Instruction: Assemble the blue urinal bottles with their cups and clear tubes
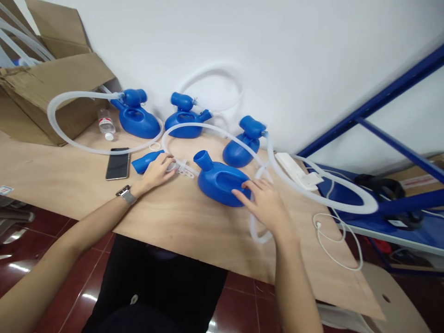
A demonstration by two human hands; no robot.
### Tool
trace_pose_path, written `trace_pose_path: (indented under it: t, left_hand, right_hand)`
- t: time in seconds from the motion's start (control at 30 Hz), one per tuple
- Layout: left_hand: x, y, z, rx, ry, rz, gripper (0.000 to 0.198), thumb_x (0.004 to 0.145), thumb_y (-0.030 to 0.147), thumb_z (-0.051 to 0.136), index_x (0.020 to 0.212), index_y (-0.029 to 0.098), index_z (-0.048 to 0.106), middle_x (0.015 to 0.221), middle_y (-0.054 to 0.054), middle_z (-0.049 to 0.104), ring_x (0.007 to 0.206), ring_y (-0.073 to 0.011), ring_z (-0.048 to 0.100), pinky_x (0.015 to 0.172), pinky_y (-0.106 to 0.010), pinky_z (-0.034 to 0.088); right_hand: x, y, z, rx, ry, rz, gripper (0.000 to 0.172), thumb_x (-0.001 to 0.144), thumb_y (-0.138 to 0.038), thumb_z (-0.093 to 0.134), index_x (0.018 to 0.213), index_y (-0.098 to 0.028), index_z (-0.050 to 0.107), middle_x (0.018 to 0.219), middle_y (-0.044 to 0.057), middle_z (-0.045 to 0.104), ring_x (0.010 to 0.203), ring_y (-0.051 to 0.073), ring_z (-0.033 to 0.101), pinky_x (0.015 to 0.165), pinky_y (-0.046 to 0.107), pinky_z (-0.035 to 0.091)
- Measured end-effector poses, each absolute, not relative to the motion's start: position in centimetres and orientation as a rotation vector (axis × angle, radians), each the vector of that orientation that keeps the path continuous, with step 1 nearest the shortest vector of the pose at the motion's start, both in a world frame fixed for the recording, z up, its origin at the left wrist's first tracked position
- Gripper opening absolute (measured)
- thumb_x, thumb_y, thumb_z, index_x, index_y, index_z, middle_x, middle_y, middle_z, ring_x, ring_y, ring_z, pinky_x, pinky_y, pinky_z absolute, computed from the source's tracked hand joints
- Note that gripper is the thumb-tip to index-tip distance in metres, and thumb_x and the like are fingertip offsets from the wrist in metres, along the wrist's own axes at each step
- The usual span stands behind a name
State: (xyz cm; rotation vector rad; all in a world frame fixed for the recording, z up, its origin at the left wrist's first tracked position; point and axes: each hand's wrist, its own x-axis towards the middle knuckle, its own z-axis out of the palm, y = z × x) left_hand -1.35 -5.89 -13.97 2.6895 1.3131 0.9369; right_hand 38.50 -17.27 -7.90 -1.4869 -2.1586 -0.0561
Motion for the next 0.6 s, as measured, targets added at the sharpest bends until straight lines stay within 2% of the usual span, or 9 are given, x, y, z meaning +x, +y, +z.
trace_pose_path:
  t: [0.07,0.1,0.2,0.27,0.37,0.43,0.47,0.53,0.6]
  left_hand:
    - [-1.3,-5.9,-13.3,2.711,1.308,0.969,0.03,0.108,0.03,0.049,0.127,0.017,0.068,0.133,-0.019,0.066,0.123,-0.0342,0.062,0.105,-0.049,0.053]
    - [-1.3,-5.9,-12.9,2.714,1.343,0.998,0.032,0.108,0.027,0.046,0.127,0.016,0.069,0.132,-0.02,0.066,0.123,-0.0353,0.061,0.107,-0.051,0.051]
    - [-2.0,-5.8,-11.8,2.668,1.617,1.075,0.036,0.106,0.02,0.04,0.126,0.012,0.069,0.133,-0.025,0.064,0.129,-0.0409,0.056,0.11,-0.058,0.045]
    - [-2.7,-5.9,-11.4,2.566,1.882,1.018,0.038,0.106,0.021,0.038,0.124,0.008,0.069,0.132,-0.031,0.063,0.131,-0.0465,0.054,0.108,-0.062,0.042]
    - [-3.7,-6.0,-11.3,2.377,2.159,0.804,0.052,0.111,0.042,0.036,0.12,0.002,0.069,0.127,-0.037,0.063,0.123,-0.0522,0.059,0.098,-0.06,0.044]
    - [-4.1,-6.2,-11.3,2.311,2.209,0.679,0.069,0.106,0.065,0.044,0.122,0.002,0.068,0.128,-0.037,0.064,0.114,-0.0526,0.064,0.093,-0.056,0.047]
    - [-4.2,-6.2,-11.3,2.301,2.205,0.631,0.076,0.101,0.073,0.051,0.124,0.003,0.068,0.129,-0.037,0.065,0.111,-0.0522,0.067,0.09,-0.053,0.048]
    - [-4.3,-6.2,-11.0,2.3,2.17,0.546,0.081,0.092,0.078,0.063,0.126,0.004,0.068,0.125,-0.035,0.069,0.104,-0.0503,0.071,0.085,-0.049,0.049]
    - [-4.5,-6.1,-10.6,2.317,2.109,0.496,0.074,0.088,0.077,0.069,0.118,0.008,0.071,0.114,-0.03,0.074,0.099,-0.0463,0.073,0.079,-0.044,0.049]
  right_hand:
    - [40.7,-16.9,-8.5,-1.628,-2.046,0.147,0.038,0.096,-0.073,0.064,0.103,-0.035,0.068,0.095,0.008,0.075,0.089,0.039,0.074,0.087,0.064,0.059]
    - [41.4,-16.7,-8.8,-1.658,-1.987,0.199,0.038,0.095,-0.073,0.067,0.108,-0.037,0.069,0.097,0.008,0.076,0.09,0.039,0.074,0.086,0.063,0.059]
    - [41.2,-16.2,-9.1,-1.616,-1.888,0.159,0.037,0.097,-0.066,0.067,0.123,-0.039,0.07,0.112,0.01,0.075,0.106,0.043,0.073,0.101,0.067,0.055]
    - [39.2,-16.0,-8.8,-1.552,-1.903,0.063,0.035,0.102,-0.059,0.062,0.129,-0.037,0.07,0.124,0.01,0.073,0.118,0.045,0.069,0.11,0.071,0.05]
    - [34.3,-15.8,-8.1,-1.437,-1.939,-0.02,0.029,0.106,-0.047,0.061,0.127,-0.032,0.073,0.132,0.012,0.069,0.134,0.046,0.061,0.119,0.074,0.044]
    - [30.4,-15.6,-8.2,-1.316,-1.967,0.014,0.025,0.106,-0.041,0.062,0.123,-0.029,0.076,0.136,0.014,0.069,0.145,0.045,0.054,0.124,0.073,0.04]
    - [28.5,-15.5,-8.4,-1.248,-2.009,0.042,0.025,0.105,-0.038,0.063,0.123,-0.028,0.076,0.137,0.014,0.069,0.144,0.044,0.056,0.124,0.072,0.041]
    - [25.2,-15.0,-9.3,-1.142,-2.111,0.132,0.029,0.105,-0.038,0.064,0.131,-0.03,0.075,0.138,0.013,0.069,0.14,0.041,0.06,0.12,0.067,0.049]
    - [22.7,-14.4,-10.6,-1.106,-2.169,0.276,0.042,0.103,-0.04,0.067,0.144,-0.031,0.069,0.146,0.013,0.066,0.141,0.04,0.06,0.12,0.064,0.052]
